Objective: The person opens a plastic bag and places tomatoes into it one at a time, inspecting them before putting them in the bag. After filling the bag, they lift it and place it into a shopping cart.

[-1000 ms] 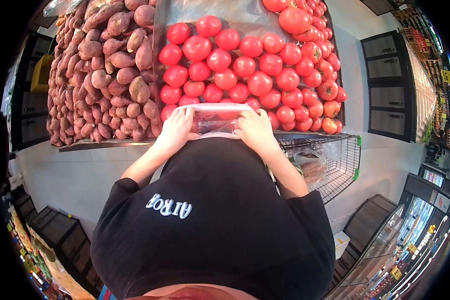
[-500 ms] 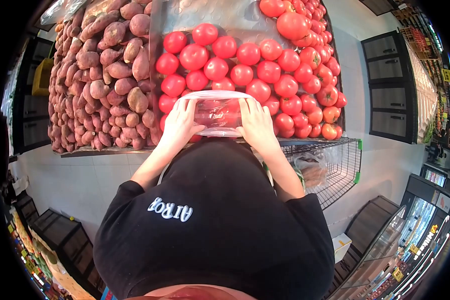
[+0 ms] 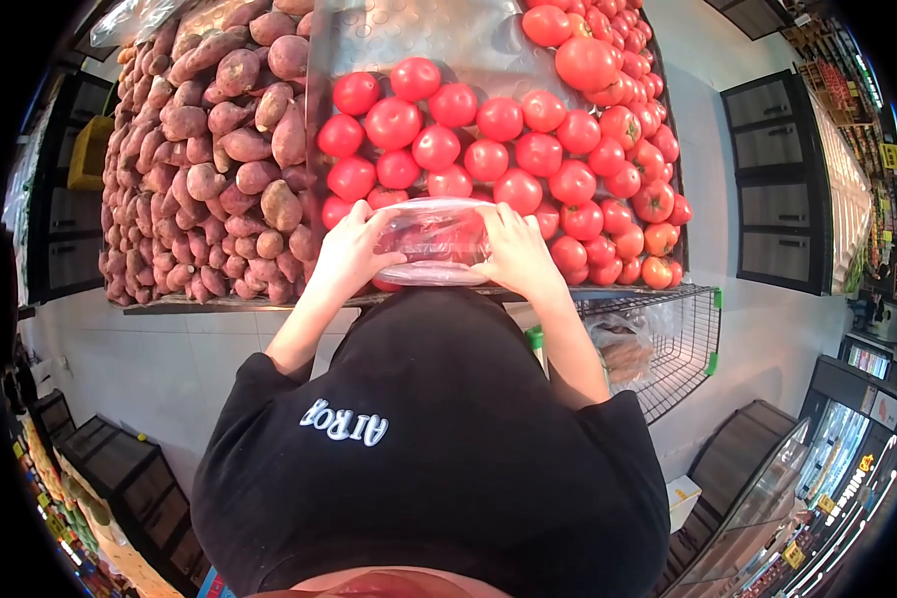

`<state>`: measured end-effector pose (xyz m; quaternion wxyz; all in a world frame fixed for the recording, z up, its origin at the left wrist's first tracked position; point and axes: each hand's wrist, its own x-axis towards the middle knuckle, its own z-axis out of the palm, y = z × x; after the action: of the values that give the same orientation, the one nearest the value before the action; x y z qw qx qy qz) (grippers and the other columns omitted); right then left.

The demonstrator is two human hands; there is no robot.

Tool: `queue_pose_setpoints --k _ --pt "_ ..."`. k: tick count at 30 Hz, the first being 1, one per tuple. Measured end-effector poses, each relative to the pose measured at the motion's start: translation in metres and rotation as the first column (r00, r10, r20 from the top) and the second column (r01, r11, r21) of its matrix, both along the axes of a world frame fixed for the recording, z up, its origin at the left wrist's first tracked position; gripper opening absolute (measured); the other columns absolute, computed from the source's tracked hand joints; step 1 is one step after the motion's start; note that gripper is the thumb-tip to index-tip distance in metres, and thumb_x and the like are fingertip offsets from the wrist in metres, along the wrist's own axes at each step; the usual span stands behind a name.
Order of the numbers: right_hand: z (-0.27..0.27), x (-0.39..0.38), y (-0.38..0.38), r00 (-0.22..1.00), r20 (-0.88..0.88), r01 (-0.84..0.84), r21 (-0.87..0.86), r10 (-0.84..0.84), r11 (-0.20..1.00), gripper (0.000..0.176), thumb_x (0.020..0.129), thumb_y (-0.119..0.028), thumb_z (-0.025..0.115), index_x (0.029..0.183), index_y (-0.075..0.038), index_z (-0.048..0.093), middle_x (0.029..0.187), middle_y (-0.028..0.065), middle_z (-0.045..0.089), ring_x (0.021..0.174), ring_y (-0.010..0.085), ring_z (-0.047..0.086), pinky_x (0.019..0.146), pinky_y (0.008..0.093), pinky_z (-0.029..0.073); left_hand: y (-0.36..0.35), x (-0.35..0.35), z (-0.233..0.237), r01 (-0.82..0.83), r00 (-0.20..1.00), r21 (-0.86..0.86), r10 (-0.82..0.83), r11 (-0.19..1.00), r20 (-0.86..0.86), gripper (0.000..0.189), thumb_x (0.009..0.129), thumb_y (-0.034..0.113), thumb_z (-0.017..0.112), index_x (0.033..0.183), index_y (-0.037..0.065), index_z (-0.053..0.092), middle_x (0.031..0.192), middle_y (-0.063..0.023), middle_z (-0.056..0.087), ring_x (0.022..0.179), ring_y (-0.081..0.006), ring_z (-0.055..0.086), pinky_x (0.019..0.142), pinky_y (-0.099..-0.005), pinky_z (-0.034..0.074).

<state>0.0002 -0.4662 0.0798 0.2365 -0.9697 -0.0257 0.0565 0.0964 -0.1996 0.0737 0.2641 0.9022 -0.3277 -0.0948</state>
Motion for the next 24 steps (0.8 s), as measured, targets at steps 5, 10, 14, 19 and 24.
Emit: queue_pose_setpoints --k 5,10,14,19,24 --pt "-0.025 0.001 0.005 1.000 0.004 0.002 -0.013 -0.002 1.000 0.088 0.065 -0.030 0.091 0.139 -0.006 0.048 0.116 0.0175 0.055 0.113 0.0394 0.058 0.093 0.0470 0.047 0.006 -0.001 -0.022 0.030 0.999 0.019 -0.031 0.999 0.035 0.066 0.068 0.026 0.091 0.124 0.014 0.058 0.107 -0.0121 0.053 0.100 -0.0344 0.063 0.083 -0.0446 0.056" --pt "-0.020 0.001 0.014 0.998 0.068 0.013 -0.108 -0.005 0.994 0.088 0.064 -0.028 0.091 0.139 -0.007 0.050 0.125 0.0151 0.054 0.125 0.0348 0.052 0.102 0.0463 0.043 0.003 -0.001 -0.024 0.023 0.996 0.049 -0.027 0.999 0.091 0.066 0.065 0.026 0.092 0.120 0.012 0.058 0.108 -0.0106 0.053 0.110 -0.0327 0.058 0.086 -0.0437 0.053" --pt "-0.015 0.000 0.014 0.974 0.212 -0.045 -0.152 0.078 0.987 0.087 0.063 -0.024 0.091 0.139 -0.007 0.051 0.139 0.0112 0.051 0.133 0.0311 0.047 0.108 0.0461 0.039 0.005 -0.001 -0.011 0.084 0.981 0.077 -0.096 0.993 0.166 0.070 0.065 0.027 0.091 0.123 0.009 0.057 0.113 -0.0092 0.055 0.113 -0.0309 0.056 0.091 -0.0428 0.048" --pt "-0.020 -0.006 0.021 0.972 0.231 -0.015 -0.057 0.028 0.998 0.090 0.061 -0.023 0.091 0.139 -0.006 0.050 0.148 0.0100 0.047 0.136 0.0310 0.045 0.111 0.0460 0.037 0.004 -0.004 -0.015 0.116 0.972 -0.011 -0.112 0.993 0.205 0.079 0.067 0.031 0.090 0.136 0.012 0.057 0.120 -0.0072 0.056 0.111 -0.0283 0.056 0.089 -0.0422 0.050" --pt "-0.023 -0.009 0.022 0.971 0.236 -0.014 -0.086 0.034 0.996 0.090 0.064 -0.029 0.090 0.141 -0.006 0.051 0.148 0.0085 0.050 0.136 0.0301 0.046 0.114 0.0473 0.034 0.001 -0.007 -0.014 0.101 0.979 0.028 -0.105 0.994 0.174 0.078 0.068 0.034 0.090 0.138 0.020 0.060 0.115 -0.0063 0.055 0.109 -0.0267 0.056 0.087 -0.0418 0.052"
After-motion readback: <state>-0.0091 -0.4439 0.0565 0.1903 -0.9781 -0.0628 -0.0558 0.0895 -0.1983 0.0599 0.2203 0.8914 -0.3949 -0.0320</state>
